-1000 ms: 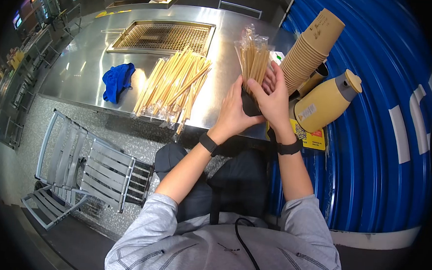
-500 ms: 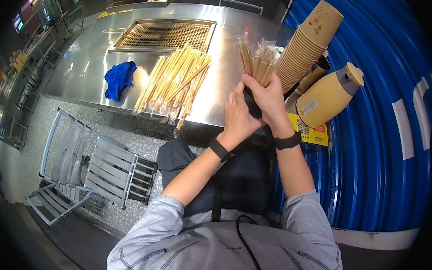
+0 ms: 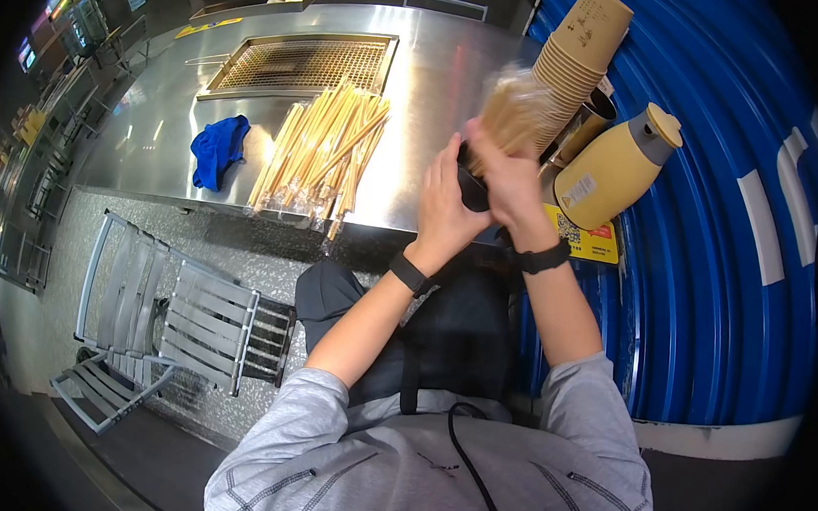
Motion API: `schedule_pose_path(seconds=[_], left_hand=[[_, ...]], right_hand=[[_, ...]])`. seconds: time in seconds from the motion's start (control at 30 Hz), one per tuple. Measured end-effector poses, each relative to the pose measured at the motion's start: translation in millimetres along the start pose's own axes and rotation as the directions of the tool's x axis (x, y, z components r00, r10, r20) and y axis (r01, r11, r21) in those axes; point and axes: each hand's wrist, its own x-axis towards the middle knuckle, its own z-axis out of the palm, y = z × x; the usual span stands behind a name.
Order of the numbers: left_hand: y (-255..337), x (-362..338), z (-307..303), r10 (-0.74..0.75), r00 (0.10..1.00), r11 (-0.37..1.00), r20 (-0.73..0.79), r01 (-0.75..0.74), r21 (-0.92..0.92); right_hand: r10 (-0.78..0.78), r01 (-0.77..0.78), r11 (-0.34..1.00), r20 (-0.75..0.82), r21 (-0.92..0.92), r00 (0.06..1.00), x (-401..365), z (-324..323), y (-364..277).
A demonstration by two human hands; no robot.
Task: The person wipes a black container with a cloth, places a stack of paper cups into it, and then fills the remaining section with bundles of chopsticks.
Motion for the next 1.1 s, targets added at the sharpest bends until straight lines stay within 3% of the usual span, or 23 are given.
schedule_pose_path(seconds=[0.1, 0.13, 0.23, 0.33, 0.43, 0.63, 0.73, 0.83, 0.9, 0.97, 1.03, 1.1], left_hand=[[-2, 4, -1, 0.038, 0.999, 0.999, 0.002, -0.038, -0.028], [0, 4, -3, 0.053, 0.999, 0.998, -0.003, -0.053, -0.042], [-2, 6, -5, 0.029, 0.998, 1.0, 0.054, -0.029, -0.013], [-2, 7, -7, 0.029, 0.997, 1.0, 0.078, -0.03, 0.007], [-1, 9, -9, 0.031, 0.996, 0.999, 0.084, -0.029, -0.023], [-6, 7, -9, 0.007, 0.991, 0.999, 0.134, -0.002, -0.034], [-3, 4, -19, -0.026, 0.986, 0.985, 0.167, 0.054, -0.164], [-1, 1, -60, -0.064, 0.966, 0.995, 0.252, 0.081, -0.058], [-8, 1, -97, -0.032, 0.981, 0.997, 0.191, 0.017, 0.078], [-31, 1, -132, 0.043, 0.992, 0.927, 0.122, -0.085, 0.365], [-64, 5, -160, 0.006, 0.998, 0.847, 0.06, -0.037, 0.53], [-71, 14, -180, -0.155, 0.98, 0.759, 0.125, 0.038, 0.65]], right_hand=[[0.193, -0.182, 0.981, 0.23, -0.068, 0.954, 7, -5, -3], [0.208, -0.192, 0.977, 0.244, -0.088, 0.947, 8, -5, -4], [0.139, -0.131, 0.99, 0.273, -0.048, 0.952, 4, -8, -16], [0.13, -0.077, 0.978, 0.271, -0.196, 0.954, 1, -22, -24], [-0.054, 0.101, 0.985, 0.294, -0.144, 0.954, 6, -29, -22], [0.007, 0.036, 0.991, 0.322, -0.128, 0.947, 15, -20, -10], [0.058, -0.017, 0.988, 0.261, -0.157, 0.964, 16, -18, -8], [0.029, 0.016, 0.985, 0.256, -0.172, 0.966, 14, -15, -7], [0.025, 0.031, 0.977, 0.258, -0.21, 0.966, 15, -14, -6], [0.031, 0.043, 0.961, 0.26, -0.273, 0.965, 15, -13, -6], [0.032, 0.052, 0.948, 0.257, -0.313, 0.966, 16, -14, -2], [0.003, 0.089, 0.927, 0.244, -0.365, 0.97, 17, -12, 1]])
